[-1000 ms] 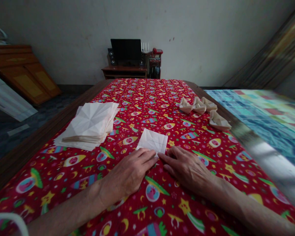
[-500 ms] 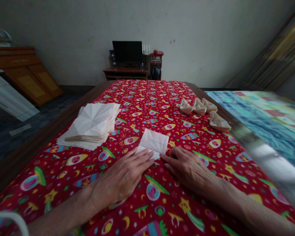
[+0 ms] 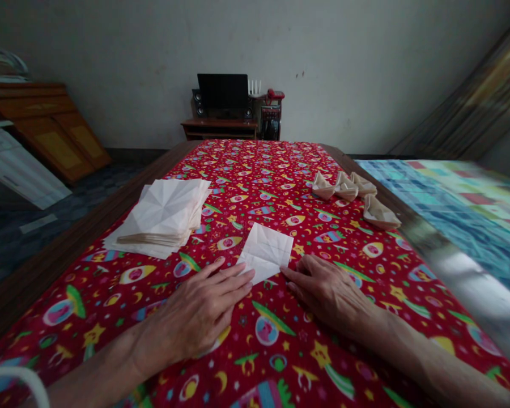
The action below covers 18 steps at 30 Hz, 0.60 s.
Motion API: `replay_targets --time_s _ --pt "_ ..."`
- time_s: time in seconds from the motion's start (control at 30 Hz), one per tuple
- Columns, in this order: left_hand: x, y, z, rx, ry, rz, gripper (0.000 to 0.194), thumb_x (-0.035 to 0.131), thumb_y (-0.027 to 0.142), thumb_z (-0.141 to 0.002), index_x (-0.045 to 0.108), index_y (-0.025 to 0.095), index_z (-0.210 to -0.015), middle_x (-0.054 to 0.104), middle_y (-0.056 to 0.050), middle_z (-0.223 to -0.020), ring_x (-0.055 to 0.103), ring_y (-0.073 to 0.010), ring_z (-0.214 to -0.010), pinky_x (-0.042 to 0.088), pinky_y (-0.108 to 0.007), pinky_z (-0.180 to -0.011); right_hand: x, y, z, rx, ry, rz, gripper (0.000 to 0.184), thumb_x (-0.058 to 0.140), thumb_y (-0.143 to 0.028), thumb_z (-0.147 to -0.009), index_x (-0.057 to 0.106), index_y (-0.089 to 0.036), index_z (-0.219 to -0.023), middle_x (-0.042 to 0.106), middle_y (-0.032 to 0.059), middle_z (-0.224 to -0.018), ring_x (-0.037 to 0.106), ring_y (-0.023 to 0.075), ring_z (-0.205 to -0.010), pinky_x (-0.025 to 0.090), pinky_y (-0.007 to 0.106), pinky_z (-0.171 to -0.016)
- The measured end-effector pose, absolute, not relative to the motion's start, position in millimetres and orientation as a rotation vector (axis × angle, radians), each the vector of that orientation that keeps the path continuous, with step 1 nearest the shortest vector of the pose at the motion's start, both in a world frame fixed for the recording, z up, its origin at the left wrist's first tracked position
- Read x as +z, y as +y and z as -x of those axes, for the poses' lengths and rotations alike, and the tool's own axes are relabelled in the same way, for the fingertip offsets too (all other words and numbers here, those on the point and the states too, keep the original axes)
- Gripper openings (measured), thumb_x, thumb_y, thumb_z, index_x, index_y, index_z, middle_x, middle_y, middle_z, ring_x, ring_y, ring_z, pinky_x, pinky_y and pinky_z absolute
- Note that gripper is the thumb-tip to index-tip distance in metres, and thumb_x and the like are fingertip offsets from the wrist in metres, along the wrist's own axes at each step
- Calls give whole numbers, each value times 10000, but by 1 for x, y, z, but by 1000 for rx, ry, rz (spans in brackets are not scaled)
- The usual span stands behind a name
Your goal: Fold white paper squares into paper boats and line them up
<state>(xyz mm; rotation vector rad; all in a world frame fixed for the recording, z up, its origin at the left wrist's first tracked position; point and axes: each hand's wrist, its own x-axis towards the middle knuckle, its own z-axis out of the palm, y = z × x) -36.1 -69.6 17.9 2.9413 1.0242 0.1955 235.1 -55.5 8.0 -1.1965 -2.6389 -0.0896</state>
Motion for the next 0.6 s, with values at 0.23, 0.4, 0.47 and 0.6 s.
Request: replay_targets --time_s 0.23,0.4,0.47,0.6 --pt "16 -72 45 290 984 -2968 465 462 121 -844 494 232 -1295 466 2 -1396 402 -187 -1298 286 -400 -1106 8 -56 -235 -60 -2600 1187 247 448 -247 -923 629 -219 -1089 535 43 -801 498 146 -683 356 260 -559" --pt "21 -60 36 436 915 -2927 210 478 219 -919 600 225 -1089 619 5 -1191 532 -162 -1116 334 -365 -1034 -2 -28 -240 -54 -2455 1051 184 477 -299 -913 627 -228 -994 561 71 -938 551 157 -798 453 274 -656" --pt "24 -54 28 438 933 -2914 140 502 280 -916 605 199 -961 644 -7 -1051 557 -173 -1008 383 -360 -948 -6 -11 -241 -130 -2349 1031 204 483 -319 -907 593 -233 -1055 559 103 -1054 558 195 -917 482 313 -724" --pt "27 -48 12 311 1033 -2921 123 549 292 -886 562 182 -939 600 -25 -977 536 -199 -937 415 -355 -840 -8 14 -241 -163 -2314 1014 290 458 -325 -917 514 -193 -1169 571 131 -1119 554 219 -1019 475 353 -824"
